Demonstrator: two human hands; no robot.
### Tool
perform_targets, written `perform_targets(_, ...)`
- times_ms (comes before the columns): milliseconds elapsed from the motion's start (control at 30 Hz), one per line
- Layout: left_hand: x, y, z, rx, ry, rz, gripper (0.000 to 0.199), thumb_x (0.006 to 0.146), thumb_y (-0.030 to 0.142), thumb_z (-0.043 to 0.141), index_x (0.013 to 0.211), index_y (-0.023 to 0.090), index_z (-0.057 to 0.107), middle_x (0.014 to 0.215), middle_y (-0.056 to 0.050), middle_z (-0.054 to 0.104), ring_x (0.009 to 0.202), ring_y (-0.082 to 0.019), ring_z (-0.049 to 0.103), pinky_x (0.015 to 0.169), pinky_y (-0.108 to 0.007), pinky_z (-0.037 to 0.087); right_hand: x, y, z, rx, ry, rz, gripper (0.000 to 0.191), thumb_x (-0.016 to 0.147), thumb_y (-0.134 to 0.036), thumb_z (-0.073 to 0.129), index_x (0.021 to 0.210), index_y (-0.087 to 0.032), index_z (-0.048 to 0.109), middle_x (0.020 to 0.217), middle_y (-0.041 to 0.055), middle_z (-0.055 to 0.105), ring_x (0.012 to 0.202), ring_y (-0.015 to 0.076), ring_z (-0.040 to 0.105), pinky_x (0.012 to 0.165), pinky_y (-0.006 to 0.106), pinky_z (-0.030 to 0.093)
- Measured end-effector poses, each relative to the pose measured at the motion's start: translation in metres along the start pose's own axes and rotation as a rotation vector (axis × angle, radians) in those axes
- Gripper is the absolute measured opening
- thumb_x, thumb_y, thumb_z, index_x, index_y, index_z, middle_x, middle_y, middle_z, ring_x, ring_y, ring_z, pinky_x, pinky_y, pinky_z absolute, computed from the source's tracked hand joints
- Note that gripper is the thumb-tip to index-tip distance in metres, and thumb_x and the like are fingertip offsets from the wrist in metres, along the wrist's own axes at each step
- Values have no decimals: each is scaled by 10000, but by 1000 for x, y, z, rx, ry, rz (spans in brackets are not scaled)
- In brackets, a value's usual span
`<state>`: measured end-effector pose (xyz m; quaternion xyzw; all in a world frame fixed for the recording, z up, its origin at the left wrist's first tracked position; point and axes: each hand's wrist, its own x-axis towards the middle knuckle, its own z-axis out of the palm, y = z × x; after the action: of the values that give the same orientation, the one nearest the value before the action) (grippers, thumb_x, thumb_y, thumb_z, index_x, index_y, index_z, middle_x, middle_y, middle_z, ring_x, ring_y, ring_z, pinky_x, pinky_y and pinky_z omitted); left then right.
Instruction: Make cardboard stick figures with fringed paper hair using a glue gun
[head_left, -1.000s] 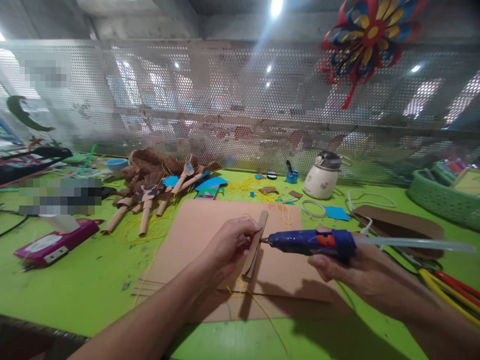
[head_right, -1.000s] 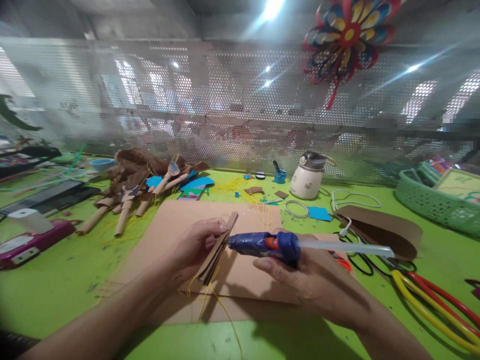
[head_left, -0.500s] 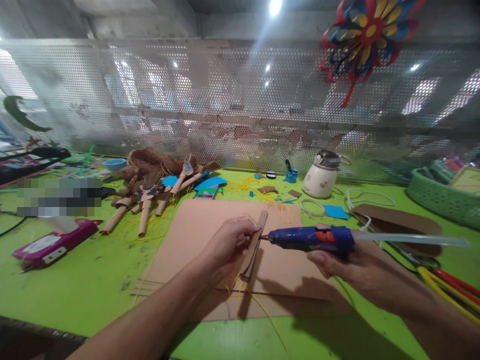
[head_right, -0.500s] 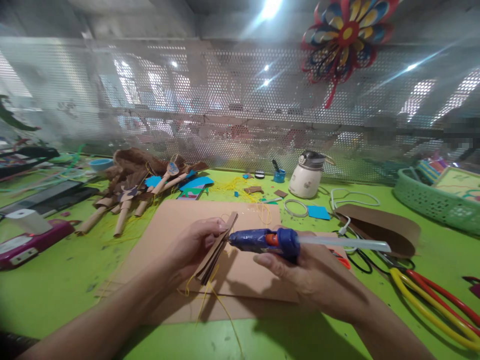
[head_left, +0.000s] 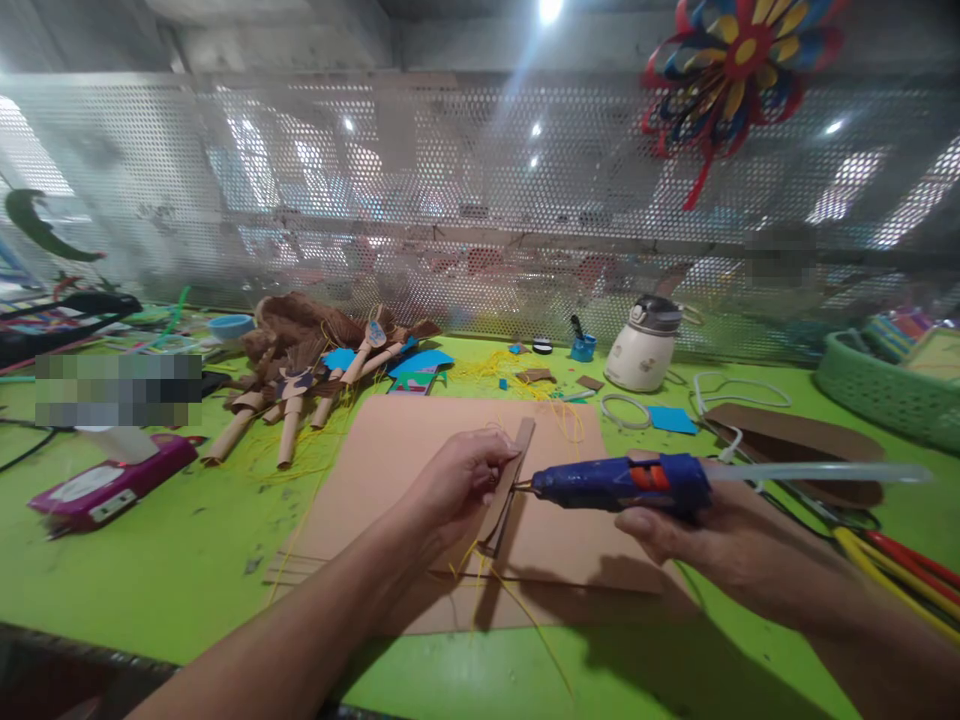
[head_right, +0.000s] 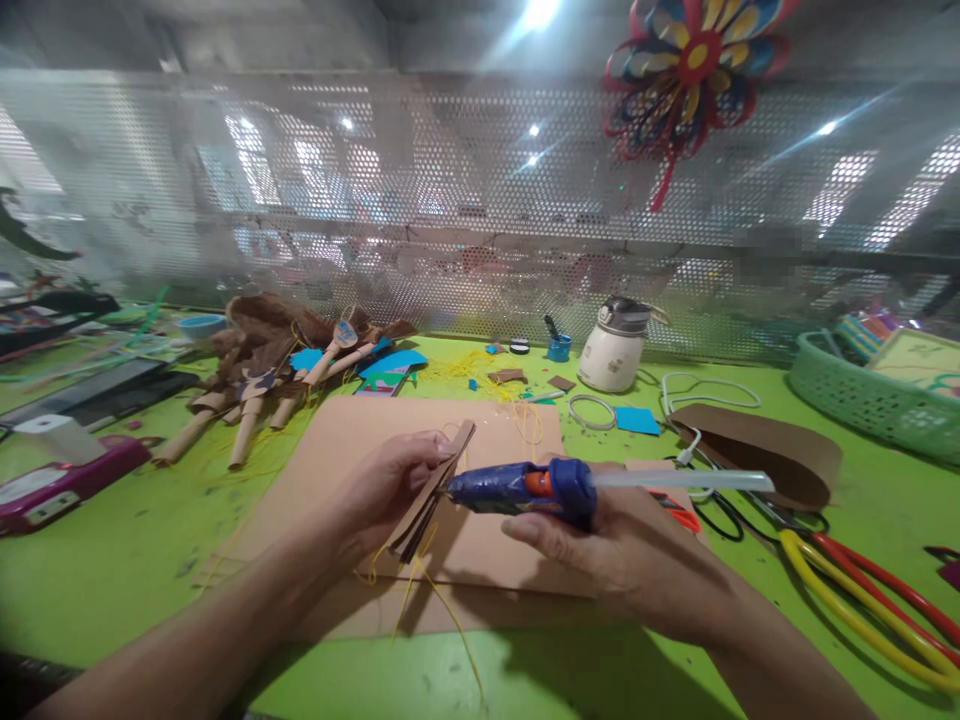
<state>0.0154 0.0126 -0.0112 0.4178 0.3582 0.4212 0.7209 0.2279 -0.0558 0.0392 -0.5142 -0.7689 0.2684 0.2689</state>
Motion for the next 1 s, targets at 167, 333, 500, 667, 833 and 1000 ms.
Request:
perform_targets(167,-1,2,1,-5,12,-23,127,607,212,615,590,149,506,522,47,417,450,-69,387,447,-211,263,-4,11,5,21,-44,-25,239,791,-421,591,702,-213,669,593,-17,560,522,114,484,451,194,412)
perform_targets(333,0,1,1,-23,18,-18,115,596,196,610,594,147,506,549,35,450,465,-74,413,452,-213,287,-6,11,6,50,-72,-18,243,790,-424,588,687,-226,683,570,-9,569,502,121,487,428,199,406)
perform_targets(500,-1,2,2,-20,16,-13,126,591,193,618,584,148,500,545,32,444,472,-76,411,453,-211,288,-1,2,1,6,-48,-6,282,789,-467,567,681,-229,673,551,-28,541,511,119,481,471,207,427)
perform_targets(667,-1,3,1,-14,18,-26,111,601,195,612,595,147,511,542,37,432,467,-72,389,448,-211,272,-3,5,2,-1,-70,-7,267,798,-456,565,708,-233,679,571,-22,559,518,118,486,470,202,424)
perform_targets(833,0,2,0,-15,19,-13,102,597,183,607,590,142,514,540,44,416,460,-57,355,446,-204,244,-3,6,2,-13,-22,-16,283,759,-472,600,631,-231,677,527,-23,546,482,115,473,432,200,409)
perform_targets(1000,1,1,-1,-22,7,-35,108,614,193,615,604,140,521,530,46,409,451,-55,337,439,-202,229,0,2,0,-37,21,18,277,778,-478,576,749,-240,716,546,-33,551,505,105,479,434,181,395)
